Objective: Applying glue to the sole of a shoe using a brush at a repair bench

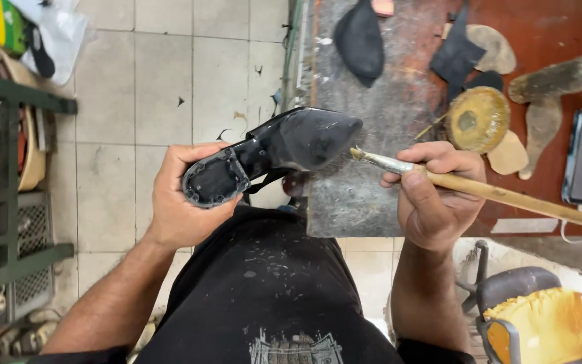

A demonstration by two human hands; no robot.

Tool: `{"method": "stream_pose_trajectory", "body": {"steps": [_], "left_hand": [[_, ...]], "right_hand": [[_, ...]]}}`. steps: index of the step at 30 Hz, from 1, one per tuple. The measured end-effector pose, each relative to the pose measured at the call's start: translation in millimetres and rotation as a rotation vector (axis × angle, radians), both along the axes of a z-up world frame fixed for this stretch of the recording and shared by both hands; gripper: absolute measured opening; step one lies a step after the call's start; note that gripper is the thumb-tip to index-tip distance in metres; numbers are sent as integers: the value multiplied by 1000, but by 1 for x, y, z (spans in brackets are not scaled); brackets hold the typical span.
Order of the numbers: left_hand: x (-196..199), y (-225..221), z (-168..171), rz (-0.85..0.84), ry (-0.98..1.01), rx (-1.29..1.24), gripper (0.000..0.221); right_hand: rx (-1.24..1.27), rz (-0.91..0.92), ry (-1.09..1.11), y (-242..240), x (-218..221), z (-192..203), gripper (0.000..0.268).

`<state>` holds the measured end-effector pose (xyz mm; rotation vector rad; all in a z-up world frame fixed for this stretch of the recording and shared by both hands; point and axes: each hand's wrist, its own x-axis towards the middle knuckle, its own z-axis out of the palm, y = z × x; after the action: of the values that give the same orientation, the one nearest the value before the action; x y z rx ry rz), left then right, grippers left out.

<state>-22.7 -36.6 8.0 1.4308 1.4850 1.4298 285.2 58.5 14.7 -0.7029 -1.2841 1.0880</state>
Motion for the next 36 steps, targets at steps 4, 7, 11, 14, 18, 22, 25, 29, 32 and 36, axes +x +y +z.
{"method": "stream_pose_trajectory", "body": {"steps": [4, 7, 11, 14, 18, 22, 25, 29, 32, 36], "left_hand": [[-13, -14, -7, 11, -3, 5, 58], [-16, -17, -18, 65, -154, 23, 59], [-19, -23, -24, 71, -130, -20, 60], [-21, -22, -27, 65, -116, -26, 59], [-24, -20, -30, 73, -86, -56, 60], [-26, -19, -31, 89, -94, -92, 62], [-23, -17, -26, 88, -72, -102, 60], [-21, -18, -29, 114, -108, -135, 62], [-18, -11, -47, 129, -215, -95, 67], [-35, -17, -46, 201, -262, -216, 60]], "right_hand": [[14, 185, 1, 0, -14, -16, 33], [-29, 97, 0, 5, -24, -31, 34], [12, -55, -224, 18, -27, -35, 30], [70, -99, -263, 19, -30, -26, 28], [118, -50, -287, 26, -38, -37, 27], [118, -98, -228, 31, -38, -29, 23], [86, 54, -184, 30, -45, -33, 25], [170, -106, -361, 38, -34, -33, 25], [223, -219, -611, 43, 3, -45, 21], [8, -372, -679, 46, 2, -11, 15]]}}
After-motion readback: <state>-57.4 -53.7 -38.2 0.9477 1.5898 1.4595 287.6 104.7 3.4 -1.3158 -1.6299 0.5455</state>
